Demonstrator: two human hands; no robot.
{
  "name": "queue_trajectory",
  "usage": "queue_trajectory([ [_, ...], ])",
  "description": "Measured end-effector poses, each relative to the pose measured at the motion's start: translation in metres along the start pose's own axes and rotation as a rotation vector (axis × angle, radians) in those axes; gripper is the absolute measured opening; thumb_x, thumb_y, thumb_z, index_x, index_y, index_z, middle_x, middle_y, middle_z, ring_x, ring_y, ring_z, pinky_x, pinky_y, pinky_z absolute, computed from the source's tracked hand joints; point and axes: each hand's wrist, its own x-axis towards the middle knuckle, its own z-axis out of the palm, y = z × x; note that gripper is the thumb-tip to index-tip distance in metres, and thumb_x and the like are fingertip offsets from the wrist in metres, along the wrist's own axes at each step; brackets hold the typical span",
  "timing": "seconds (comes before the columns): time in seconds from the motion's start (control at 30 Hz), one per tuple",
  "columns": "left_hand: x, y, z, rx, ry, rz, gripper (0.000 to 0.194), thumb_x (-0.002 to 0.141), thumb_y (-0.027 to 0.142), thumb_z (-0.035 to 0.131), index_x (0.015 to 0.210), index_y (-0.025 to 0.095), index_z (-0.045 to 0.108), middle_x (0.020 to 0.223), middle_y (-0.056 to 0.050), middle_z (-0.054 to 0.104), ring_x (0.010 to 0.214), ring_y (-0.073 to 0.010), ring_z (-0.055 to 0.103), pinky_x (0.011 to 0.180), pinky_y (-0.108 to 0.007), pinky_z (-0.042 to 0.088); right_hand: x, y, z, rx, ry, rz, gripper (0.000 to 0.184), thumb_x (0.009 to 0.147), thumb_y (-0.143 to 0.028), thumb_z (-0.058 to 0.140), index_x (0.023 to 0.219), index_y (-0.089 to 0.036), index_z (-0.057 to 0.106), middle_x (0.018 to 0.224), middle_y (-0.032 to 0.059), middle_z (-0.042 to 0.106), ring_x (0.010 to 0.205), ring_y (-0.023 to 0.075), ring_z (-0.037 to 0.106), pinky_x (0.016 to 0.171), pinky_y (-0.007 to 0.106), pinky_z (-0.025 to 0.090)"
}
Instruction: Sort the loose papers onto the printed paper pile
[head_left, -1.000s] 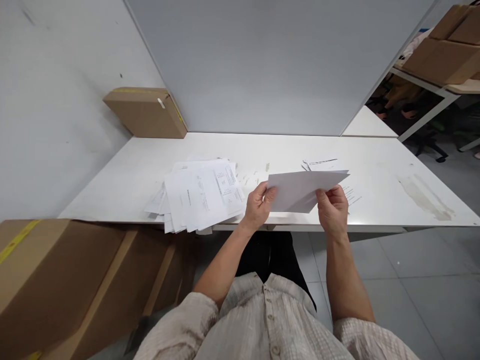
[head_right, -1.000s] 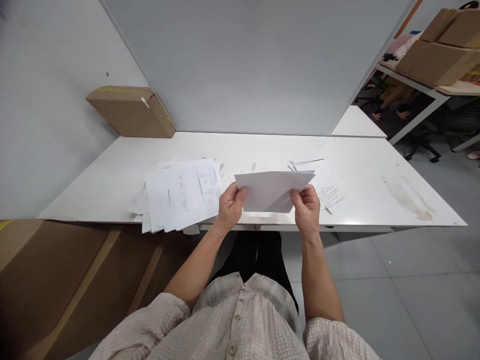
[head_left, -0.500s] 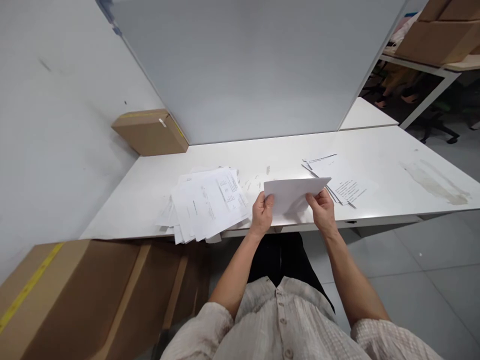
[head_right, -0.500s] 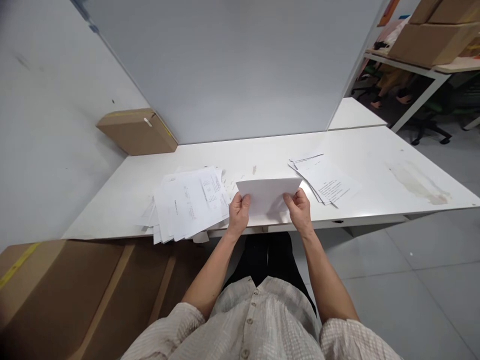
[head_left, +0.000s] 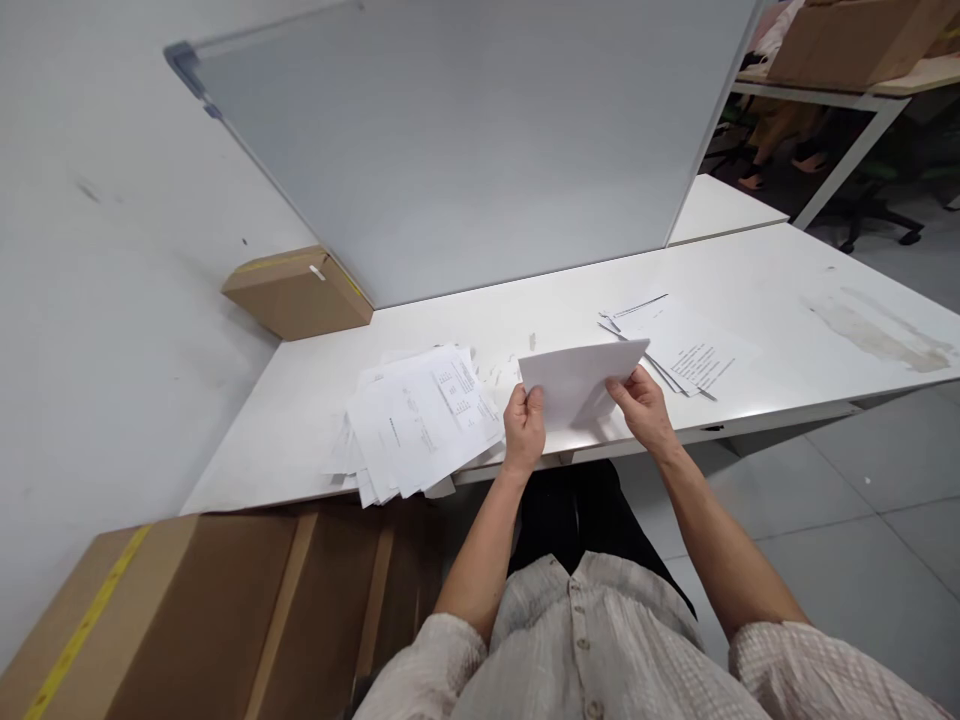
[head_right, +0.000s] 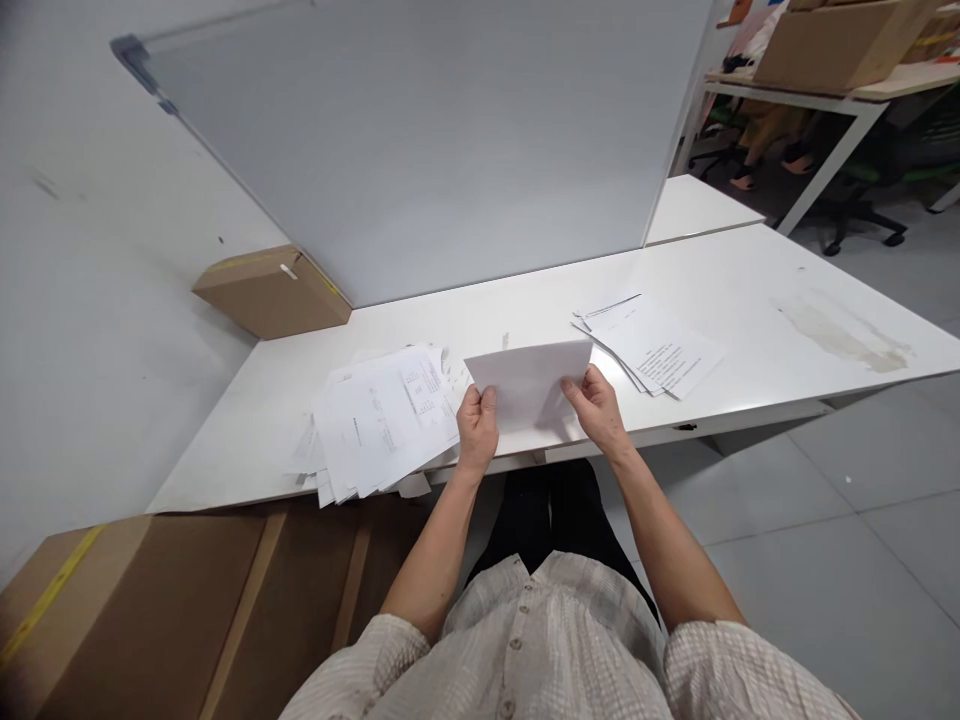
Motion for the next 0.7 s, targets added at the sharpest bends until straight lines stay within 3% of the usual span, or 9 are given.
queue_trajectory([
  [0.07, 0.0, 0.006, 0.001, -0.01, 0.015, 0.01, 0.042, 0.085, 0.051, 0.052, 0.062, 0.019, 0.036, 0.058, 0.006, 0.028, 0.053, -0.0077, 0.029, 0.054, -0.022, 0.031, -0.002, -0.007, -0.004, -0.03, -0.033, 0.023, 0.03, 0.076, -0.046, 0.064, 0.094, -0.023, 0.059, 0.087, 0.0023, 0.066, 0.081, 0.0175, 0.061, 0.072, 0.03, 0.05],
  [0.13, -0.002, 0.01, 0.001, -0.027, -0.006, -0.007, 0.036, 0.086, 0.048, 0.052, 0.067, 0.018, 0.045, 0.06, 0.005, 0.036, 0.055, -0.007, 0.036, 0.056, -0.021, 0.035, -0.007, -0.015, -0.012, -0.06, -0.017, 0.064, 0.026, 0.075, -0.044, 0.066, 0.089, -0.022, 0.06, 0.08, 0.001, 0.065, 0.075, 0.0159, 0.06, 0.066, 0.027, 0.049],
  [0.2, -0.003, 0.011, 0.0, -0.08, -0.052, -0.071, 0.028, 0.088, 0.046, 0.049, 0.086, 0.018, 0.055, 0.071, 0.002, 0.052, 0.062, -0.008, 0.049, 0.062, -0.021, 0.042, -0.014, -0.021, -0.024, -0.068, 0.072, 0.107, 0.024, 0.074, -0.042, 0.067, 0.085, -0.022, 0.061, 0.075, -0.0005, 0.064, 0.068, 0.0142, 0.059, 0.061, 0.024, 0.047],
  [0.3, -0.004, 0.004, -0.005, -0.119, -0.048, -0.142, 0.034, 0.092, 0.043, 0.042, 0.114, 0.02, 0.052, 0.098, -0.007, 0.063, 0.084, -0.0139, 0.062, 0.076, -0.029, 0.05, -0.031, -0.02, -0.049, -0.014, 0.212, 0.237, 0.024, 0.071, -0.04, 0.069, 0.086, -0.022, 0.061, 0.076, -0.0008, 0.066, 0.066, 0.0137, 0.06, 0.06, 0.024, 0.048],
  [0.37, -0.003, -0.005, -0.009, -0.003, -0.044, -0.128, 0.033, 0.094, 0.039, 0.039, 0.118, 0.02, 0.051, 0.11, -0.01, 0.062, 0.096, -0.017, 0.062, 0.086, -0.035, 0.05, -0.045, -0.014, -0.067, 0.006, 0.217, 0.413, 0.026, 0.068, -0.039, 0.072, 0.085, -0.022, 0.062, 0.075, -0.0001, 0.067, 0.065, 0.0146, 0.061, 0.059, 0.025, 0.049],
  [0.47, -0.001, -0.02, -0.012, 0.292, -0.159, -0.034, 0.033, 0.095, 0.028, 0.034, 0.121, 0.02, 0.052, 0.122, -0.01, 0.058, 0.112, -0.0192, 0.056, 0.098, -0.04, 0.045, -0.066, -0.006, -0.082, -0.025, 0.163, 0.652, 0.029, 0.063, -0.038, 0.075, 0.082, -0.02, 0.063, 0.07, 0.0003, 0.068, 0.058, 0.0154, 0.061, 0.052, 0.025, 0.048],
  [0.57, 0.002, -0.035, -0.011, 0.507, -0.262, 0.085, 0.039, 0.091, 0.014, 0.03, 0.122, 0.018, 0.053, 0.129, -0.011, 0.054, 0.123, -0.0199, 0.048, 0.106, -0.041, 0.039, -0.076, 0.001, -0.081, -0.06, 0.121, 0.732, 0.03, 0.061, -0.039, 0.074, 0.081, -0.019, 0.062, 0.065, -0.0003, 0.067, 0.052, 0.0156, 0.059, 0.046, 0.025, 0.044],
  [0.7, 0.006, -0.052, -0.008, 0.638, -0.323, 0.146, 0.048, 0.085, 0.004, 0.029, 0.125, 0.017, 0.053, 0.132, -0.011, 0.053, 0.127, -0.0206, 0.045, 0.109, -0.044, 0.036, -0.069, 0.009, -0.067, -0.085, 0.063, 0.731, 0.028, 0.063, -0.038, 0.071, 0.078, -0.018, 0.06, 0.066, 0.0002, 0.066, 0.053, 0.0156, 0.06, 0.048, 0.025, 0.045],
])
